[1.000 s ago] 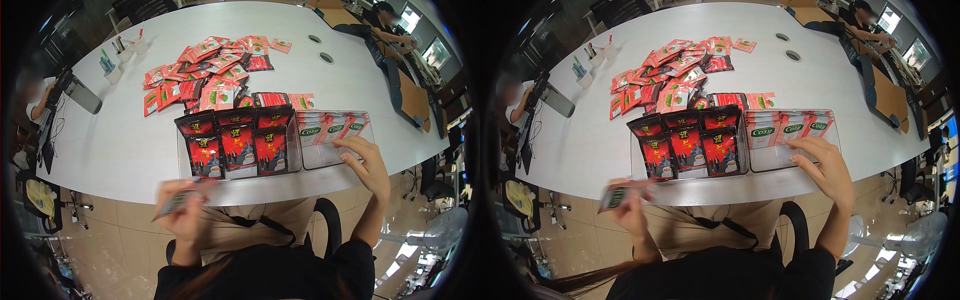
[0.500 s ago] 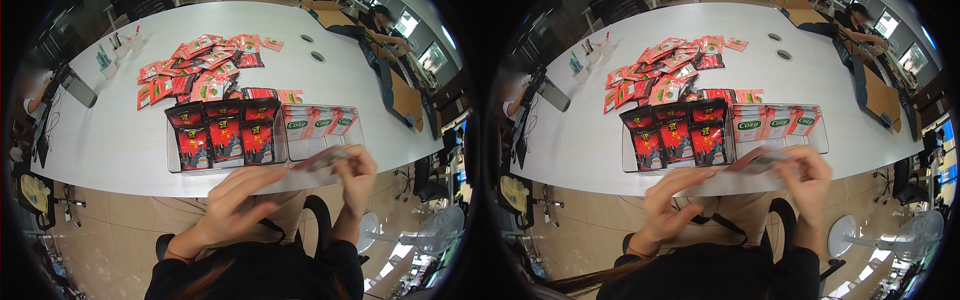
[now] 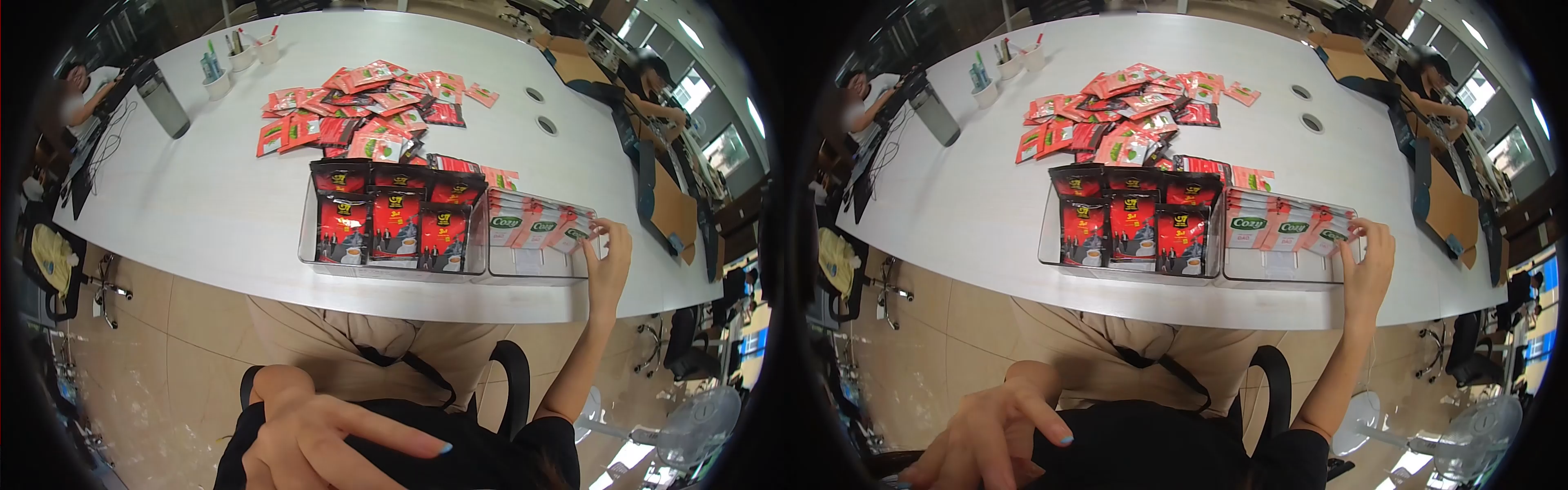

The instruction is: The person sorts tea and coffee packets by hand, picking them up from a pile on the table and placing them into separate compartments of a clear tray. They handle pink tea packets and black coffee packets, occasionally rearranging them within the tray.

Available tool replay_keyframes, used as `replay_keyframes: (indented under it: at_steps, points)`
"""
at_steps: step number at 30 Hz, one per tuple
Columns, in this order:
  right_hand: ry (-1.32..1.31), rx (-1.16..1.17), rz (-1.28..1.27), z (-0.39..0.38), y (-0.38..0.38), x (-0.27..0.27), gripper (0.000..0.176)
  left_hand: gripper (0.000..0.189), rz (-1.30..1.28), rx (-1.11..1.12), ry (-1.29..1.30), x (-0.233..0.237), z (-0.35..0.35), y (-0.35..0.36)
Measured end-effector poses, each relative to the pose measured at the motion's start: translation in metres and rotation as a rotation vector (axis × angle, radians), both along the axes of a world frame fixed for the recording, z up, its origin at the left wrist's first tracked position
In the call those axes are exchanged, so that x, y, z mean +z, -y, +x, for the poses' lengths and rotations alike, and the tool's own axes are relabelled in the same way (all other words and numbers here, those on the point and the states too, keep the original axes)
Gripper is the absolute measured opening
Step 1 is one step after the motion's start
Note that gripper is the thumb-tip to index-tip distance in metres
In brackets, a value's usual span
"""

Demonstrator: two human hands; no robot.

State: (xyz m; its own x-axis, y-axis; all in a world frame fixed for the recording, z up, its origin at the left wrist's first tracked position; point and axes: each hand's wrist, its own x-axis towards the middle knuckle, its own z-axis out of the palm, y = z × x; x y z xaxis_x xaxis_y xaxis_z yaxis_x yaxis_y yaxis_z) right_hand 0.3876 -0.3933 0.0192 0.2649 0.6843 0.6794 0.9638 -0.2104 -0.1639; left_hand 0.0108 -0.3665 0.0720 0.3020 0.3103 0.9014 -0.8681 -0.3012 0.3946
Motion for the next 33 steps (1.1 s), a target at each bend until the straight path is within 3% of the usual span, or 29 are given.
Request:
replay_keyframes:
  at_steps: [2,4,5,7,9,11,13,15,24,27,33]
  points:
    - [-0.013,-0.046,0.061,-0.004,-0.004,0.002,0.029,0.07,0.087,0.18,0.034,-0.009,-0.004,-0.005]
    - [-0.081,-0.071,0.064,-0.009,-0.003,0.002,0.028,0.059,0.108,0.493,0.008,-0.022,-0.004,-0.012]
    - [-0.142,-0.071,0.039,-0.008,0.002,0.003,0.026,0.038,0.063,0.699,-0.033,-0.027,0.0,-0.015]
    - [-0.318,0.034,-0.065,-0.004,0.013,0.002,0.019,0.032,0.069,1.065,-0.395,-0.036,-0.018,-0.027]
    - [-0.507,0.134,-0.242,-0.015,0.017,0.008,0.015,0.048,0.122,1.261,-0.517,-0.07,-0.03,-0.06]
    - [-0.267,0.205,-0.241,0.0,0.02,-0.017,0.023,0.049,0.09,1.463,-0.712,-0.104,-0.042,-0.077]
    - [-0.509,0.288,-0.445,0.006,0.014,-0.014,0.02,0.05,0.048,1.537,-0.743,-0.131,-0.047,-0.089]
    - [-0.459,0.41,-0.55,-0.008,0.011,0.007,0.034,0.047,0.06,1.601,-0.646,-0.135,-0.043,-0.092]
    - [-0.434,0.258,-0.665,-0.021,0.0,0.024,0.039,0.04,0.029,1.646,-0.527,-0.141,-0.036,-0.092]
    - [-0.39,0.243,-0.552,-0.024,0.004,0.019,0.038,0.038,0.04,1.643,-0.516,-0.142,-0.036,-0.093]
    - [-0.553,0.269,-0.669,-0.02,0.006,0.012,0.037,0.033,0.035,1.634,-0.516,-0.14,-0.035,-0.092]
